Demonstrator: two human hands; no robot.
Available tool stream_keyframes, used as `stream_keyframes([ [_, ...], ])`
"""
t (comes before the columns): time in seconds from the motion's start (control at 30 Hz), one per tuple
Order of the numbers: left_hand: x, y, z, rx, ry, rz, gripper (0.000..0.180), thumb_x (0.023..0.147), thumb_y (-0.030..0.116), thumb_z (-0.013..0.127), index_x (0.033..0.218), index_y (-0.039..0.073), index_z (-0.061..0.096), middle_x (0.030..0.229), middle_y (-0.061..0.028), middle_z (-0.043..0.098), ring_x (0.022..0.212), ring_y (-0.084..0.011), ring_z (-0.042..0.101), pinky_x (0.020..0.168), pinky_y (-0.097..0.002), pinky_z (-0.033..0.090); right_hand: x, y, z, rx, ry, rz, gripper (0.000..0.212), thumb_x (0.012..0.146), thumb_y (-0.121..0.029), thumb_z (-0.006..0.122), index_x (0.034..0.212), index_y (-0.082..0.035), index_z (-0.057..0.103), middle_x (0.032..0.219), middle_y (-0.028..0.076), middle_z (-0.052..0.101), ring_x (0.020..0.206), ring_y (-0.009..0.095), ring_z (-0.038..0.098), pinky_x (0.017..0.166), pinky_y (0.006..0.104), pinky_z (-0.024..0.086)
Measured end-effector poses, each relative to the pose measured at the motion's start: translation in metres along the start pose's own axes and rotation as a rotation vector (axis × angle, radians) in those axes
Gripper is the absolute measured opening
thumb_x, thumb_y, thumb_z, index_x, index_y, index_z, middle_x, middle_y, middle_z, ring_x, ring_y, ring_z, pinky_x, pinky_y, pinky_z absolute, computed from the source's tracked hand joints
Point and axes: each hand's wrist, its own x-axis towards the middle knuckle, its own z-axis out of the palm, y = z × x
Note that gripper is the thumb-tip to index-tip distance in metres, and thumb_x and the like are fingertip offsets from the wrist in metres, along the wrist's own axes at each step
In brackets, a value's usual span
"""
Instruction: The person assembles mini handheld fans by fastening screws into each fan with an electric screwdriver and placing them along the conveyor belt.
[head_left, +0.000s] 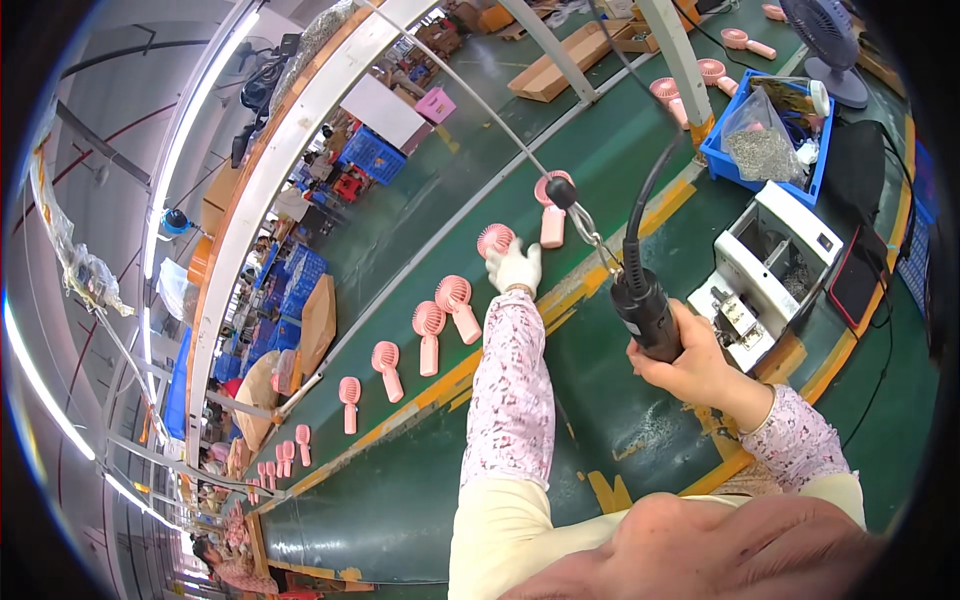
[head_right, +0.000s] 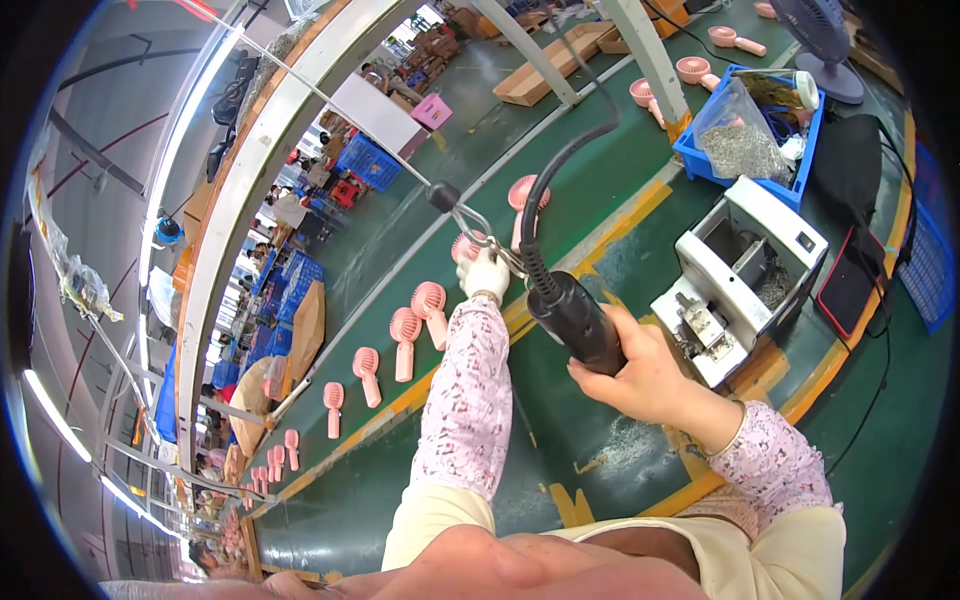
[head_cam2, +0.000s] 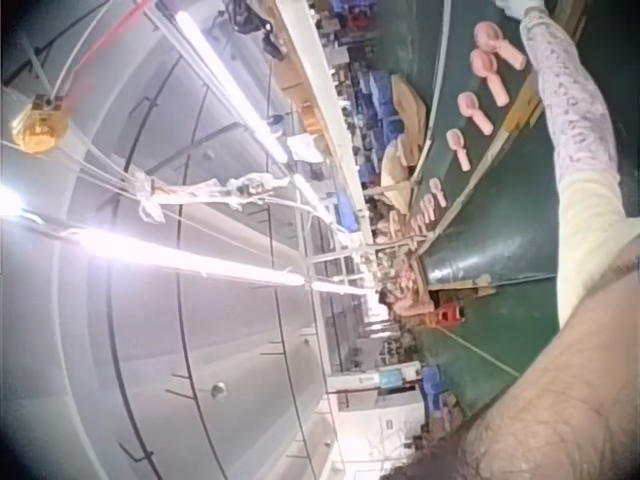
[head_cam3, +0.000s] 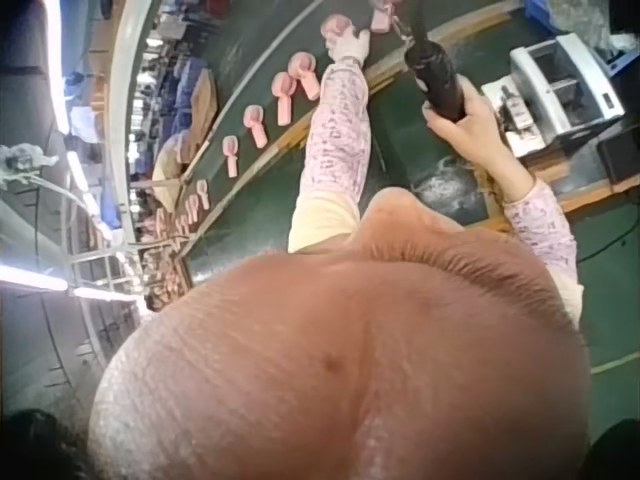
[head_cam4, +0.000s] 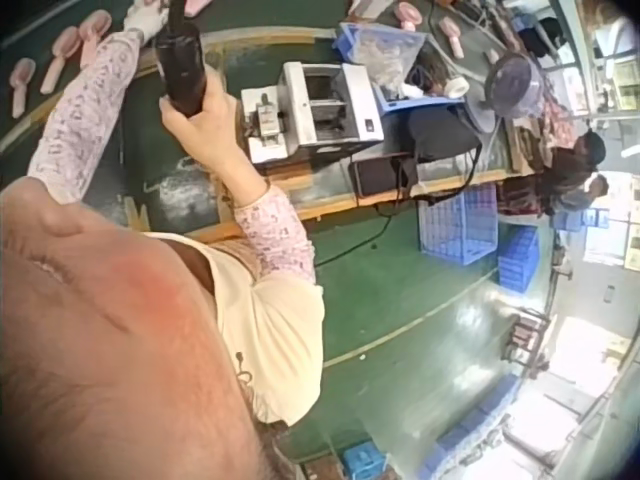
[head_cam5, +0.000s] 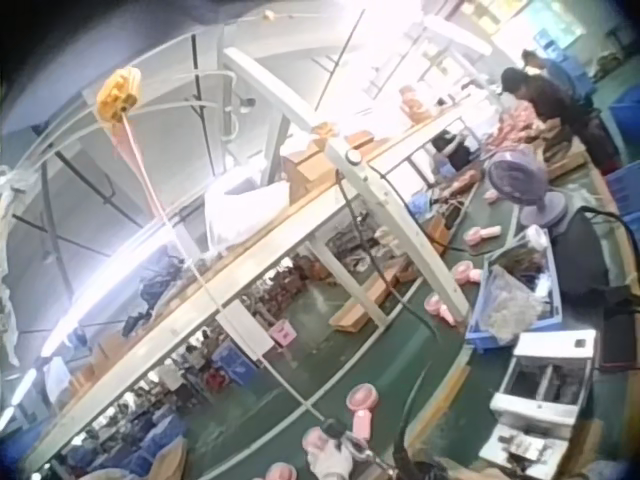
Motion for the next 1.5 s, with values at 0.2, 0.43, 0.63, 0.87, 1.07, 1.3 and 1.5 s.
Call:
stream_keyframes([
  [0.2,0.013,-0.026,0.004,-0.185,-0.275,-0.189,0.054,0.068,0.027,0.063,0.12,0.017,0.05,0.113,-0.0187,0.055,0.106,-0.0381,0.052,0.093,-0.0445,0.042,0.006,0.002,-0.004,-0.1,-0.014,0.012,0.044,0.072,-0.005,0.069,0.111,-0.001,0.05,0.076,0.003,0.06,0.061,0.007,0.056,0.057,0.0234,0.046],
  [0.43,-0.077,0.004,-0.079,-2.053,-0.826,-0.535,0.022,0.087,0.017,0.062,0.096,0.001,0.051,0.079,-0.0091,0.055,0.064,-0.0191,0.056,0.056,-0.0293,0.049,0.001,0.008,-0.013,-0.05,0.351,-0.092,0.027,0.078,0.004,0.065,0.101,0.001,0.052,0.084,0.002,0.06,0.07,0.006,0.058,0.061,0.0205,0.047],
  [0.63,-0.204,0.024,-0.109,-2.441,-1.102,-0.561,0.032,0.079,0.002,0.058,0.108,0.012,0.048,0.093,-0.0047,0.052,0.079,-0.0181,0.054,0.069,-0.032,0.048,0.022,0.008,-0.042,-0.215,0.518,-0.286,0.029,0.08,0.0,0.067,0.106,0.004,0.053,0.089,0.005,0.062,0.078,0.01,0.06,0.072,0.0228,0.048],
  [0.87,-0.286,0.068,-0.118,-2.289,-1.499,-0.674,0.027,0.076,-0.006,0.058,0.098,0.007,0.049,0.087,-0.0046,0.05,0.08,-0.0174,0.055,0.072,-0.0302,0.046,0.02,-0.016,-0.022,-0.035,0.454,0.01,0.02,0.083,-0.005,0.064,0.1,-0.002,0.054,0.078,0.001,0.058,0.064,0.005,0.053,0.057,0.0193,0.041],
  [1.07,-0.301,0.073,-0.113,-1.703,-1.198,-0.402,0.021,0.076,-0.008,0.058,0.093,0.003,0.057,0.084,-0.0061,0.057,0.079,-0.0177,0.059,0.072,-0.0303,0.049,0.006,-0.002,0.0,0.181,0.403,-0.107,0.042,0.083,0.004,0.056,0.123,0.003,0.042,0.084,0.005,0.056,0.064,0.008,0.052,0.058,0.0208,0.043],
  [1.3,-0.297,0.079,-0.12,-1.246,-0.917,0.402,0.021,0.079,-0.011,0.055,0.097,-0.001,0.058,0.088,-0.0058,0.057,0.081,-0.0173,0.057,0.073,-0.0281,0.048,0.011,-0.002,0.001,0.115,0.368,-0.126,0.031,0.074,-0.006,0.071,0.099,-0.003,0.052,0.078,0.002,0.059,0.067,0.007,0.054,0.061,0.0239,0.045],
  [1.5,-0.297,0.086,-0.127,-1.335,-0.968,0.276,0.018,0.077,-0.008,0.057,0.093,0.002,0.059,0.084,-0.0057,0.06,0.079,-0.0182,0.058,0.073,-0.0286,0.048,0.005,-0.005,-0.003,0.123,0.354,-0.092,0.031,0.074,-0.006,0.07,0.099,-0.002,0.052,0.076,0.002,0.059,0.066,0.007,0.053,0.06,0.0243,0.045],
])
